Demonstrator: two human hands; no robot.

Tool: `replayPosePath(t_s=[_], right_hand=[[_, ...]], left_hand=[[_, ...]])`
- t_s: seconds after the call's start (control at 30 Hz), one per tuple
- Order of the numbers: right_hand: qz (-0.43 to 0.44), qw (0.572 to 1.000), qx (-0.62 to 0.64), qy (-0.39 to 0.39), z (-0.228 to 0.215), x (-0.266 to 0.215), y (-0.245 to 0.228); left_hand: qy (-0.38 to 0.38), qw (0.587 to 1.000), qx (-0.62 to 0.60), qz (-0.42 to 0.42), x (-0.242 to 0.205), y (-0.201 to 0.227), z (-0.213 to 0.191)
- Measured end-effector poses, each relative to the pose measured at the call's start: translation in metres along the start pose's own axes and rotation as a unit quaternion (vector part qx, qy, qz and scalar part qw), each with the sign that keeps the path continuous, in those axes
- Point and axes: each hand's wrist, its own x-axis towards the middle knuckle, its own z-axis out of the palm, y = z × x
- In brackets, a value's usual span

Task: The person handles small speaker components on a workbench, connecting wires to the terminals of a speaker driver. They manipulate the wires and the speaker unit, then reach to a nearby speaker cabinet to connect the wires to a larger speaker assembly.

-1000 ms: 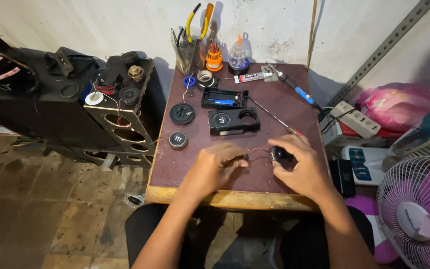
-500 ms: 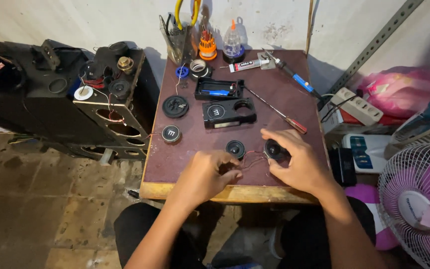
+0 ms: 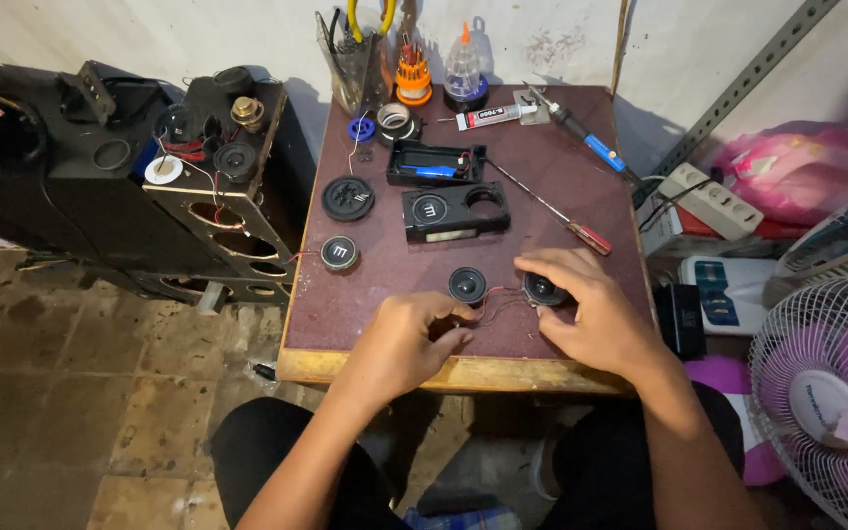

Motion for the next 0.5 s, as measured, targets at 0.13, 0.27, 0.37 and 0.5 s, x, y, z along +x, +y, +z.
replayPosePath(t_s=[0.13,0.27,0.37,0.5], right_hand=[[0.007,1.000,-0.003,0.016,0.002,0.000,0.007],[0.004,0.999,-0.031,0.019,0.002,-0.002,0.012],[-0.032,0.997,-0.071,0.026,0.005,0.001,0.007],[-0.056,0.996,-0.064,0.025,0.015,0.004,0.013]], left_hand=[[0.004,1.000,-0.012,0.009,0.000,-0.002,0.002],[-0.005,1.000,0.005,0.012,-0.001,0.003,-0.001],[-0.009,1.000,0.011,0.010,-0.001,-0.001,0.000],[-0.006,1.000,0.013,0.005,-0.001,-0.001,0.001]])
